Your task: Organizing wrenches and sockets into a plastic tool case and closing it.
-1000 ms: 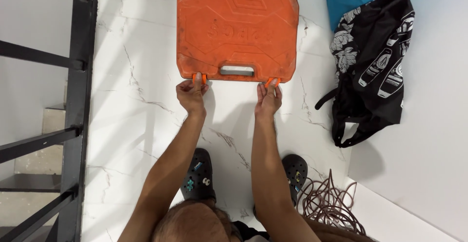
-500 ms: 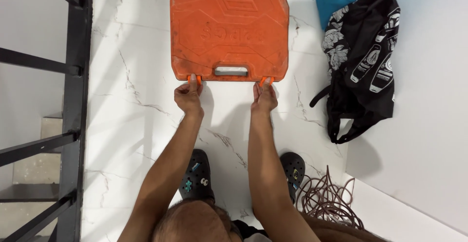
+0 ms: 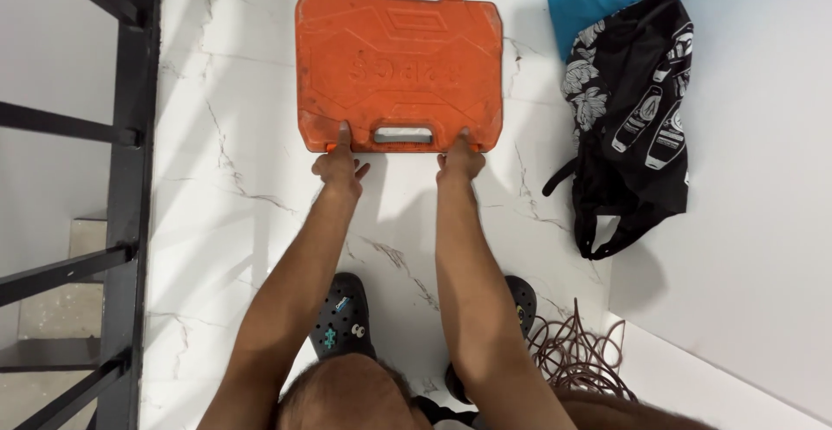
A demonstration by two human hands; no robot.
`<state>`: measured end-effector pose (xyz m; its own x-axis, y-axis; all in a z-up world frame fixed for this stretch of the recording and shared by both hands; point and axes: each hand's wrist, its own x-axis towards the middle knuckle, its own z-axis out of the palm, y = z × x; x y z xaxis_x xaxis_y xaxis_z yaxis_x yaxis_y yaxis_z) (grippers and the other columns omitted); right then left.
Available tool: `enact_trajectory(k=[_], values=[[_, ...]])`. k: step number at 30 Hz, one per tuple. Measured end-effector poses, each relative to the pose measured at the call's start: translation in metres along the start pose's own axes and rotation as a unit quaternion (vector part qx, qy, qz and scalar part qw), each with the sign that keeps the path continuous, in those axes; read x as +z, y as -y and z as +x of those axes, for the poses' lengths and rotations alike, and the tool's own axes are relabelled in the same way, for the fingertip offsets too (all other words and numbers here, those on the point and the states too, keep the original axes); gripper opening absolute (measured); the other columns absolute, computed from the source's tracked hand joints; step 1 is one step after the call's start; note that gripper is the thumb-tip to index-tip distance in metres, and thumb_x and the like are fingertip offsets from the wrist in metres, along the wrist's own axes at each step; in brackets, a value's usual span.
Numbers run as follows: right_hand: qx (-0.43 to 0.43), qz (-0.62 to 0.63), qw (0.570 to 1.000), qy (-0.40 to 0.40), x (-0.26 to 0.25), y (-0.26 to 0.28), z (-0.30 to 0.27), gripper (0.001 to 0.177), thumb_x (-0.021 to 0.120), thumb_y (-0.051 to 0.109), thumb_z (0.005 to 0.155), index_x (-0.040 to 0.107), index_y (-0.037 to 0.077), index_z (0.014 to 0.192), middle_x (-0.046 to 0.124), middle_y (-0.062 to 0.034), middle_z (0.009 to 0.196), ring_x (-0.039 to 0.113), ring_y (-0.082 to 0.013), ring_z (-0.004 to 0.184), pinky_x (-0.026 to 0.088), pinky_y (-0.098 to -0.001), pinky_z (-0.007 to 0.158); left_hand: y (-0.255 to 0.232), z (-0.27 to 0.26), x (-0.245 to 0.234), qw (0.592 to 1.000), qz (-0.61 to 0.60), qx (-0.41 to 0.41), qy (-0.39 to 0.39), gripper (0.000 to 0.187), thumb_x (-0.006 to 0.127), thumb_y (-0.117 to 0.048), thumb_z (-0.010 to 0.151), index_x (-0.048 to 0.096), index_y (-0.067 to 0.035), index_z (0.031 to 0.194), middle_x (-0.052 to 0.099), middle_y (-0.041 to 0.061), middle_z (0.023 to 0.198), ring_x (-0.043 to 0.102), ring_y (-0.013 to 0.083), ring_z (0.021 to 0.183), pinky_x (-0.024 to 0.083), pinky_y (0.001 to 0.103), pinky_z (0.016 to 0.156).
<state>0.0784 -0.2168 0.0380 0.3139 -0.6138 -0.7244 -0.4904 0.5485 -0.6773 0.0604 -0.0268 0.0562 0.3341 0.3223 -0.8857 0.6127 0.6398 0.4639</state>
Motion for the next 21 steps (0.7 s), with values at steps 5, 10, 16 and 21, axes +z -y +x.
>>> enact_trajectory(k=[5,10,16,21], values=[[0.041,0.034,0.998,0.033,0.007,-0.004,0.024,0.042,0.056,0.022,0.098,0.048,0.018,0.139,0.06,-0.0002,0.13,0.059,-0.0184,0.107,0.053,-0.0428,0.087,0.001,0.011,-0.002,0.996,0.084,-0.008,0.023,0.089,0.068,-0.052,0.091,0.015,-0.004,0.143,0.046,0.018,0.14,0.056,0.031,0.115,0.065,0.047,0.089],[0.027,0.02,0.999,0.04,0.006,-0.004,0.008,0.045,0.056,0.032,0.1,0.048,0.016,0.141,0.06,0.0,0.132,0.06,-0.0192,0.11,0.052,-0.0422,0.091,0.0,0.026,-0.005,0.988,0.138,0.023,0.072,0.084,0.061,-0.055,0.094,0.014,-0.005,0.142,0.044,0.018,0.14,0.057,0.0311,0.116,0.066,0.047,0.089],[0.015,0.053,0.997,0.054,0.005,-0.008,0.004,0.038,0.055,0.031,0.102,0.054,0.012,0.135,0.062,-0.0017,0.129,0.062,-0.0186,0.109,0.053,-0.0415,0.096,0.0,0.026,-0.012,0.974,0.167,0.055,0.143,0.078,0.051,-0.059,0.096,0.017,-0.008,0.144,0.047,0.016,0.139,0.059,0.028,0.114,0.064,0.041,0.088],[0.015,0.088,0.995,0.044,-0.002,-0.013,0.01,0.033,0.062,0.029,0.099,0.063,0.004,0.12,0.068,-0.0066,0.12,0.066,-0.0197,0.103,0.057,-0.0402,0.093,0.002,0.022,-0.016,0.972,0.165,0.061,0.155,0.08,0.05,-0.06,0.095,0.018,-0.007,0.145,0.048,0.015,0.137,0.061,0.0256,0.112,0.065,0.039,0.087]])
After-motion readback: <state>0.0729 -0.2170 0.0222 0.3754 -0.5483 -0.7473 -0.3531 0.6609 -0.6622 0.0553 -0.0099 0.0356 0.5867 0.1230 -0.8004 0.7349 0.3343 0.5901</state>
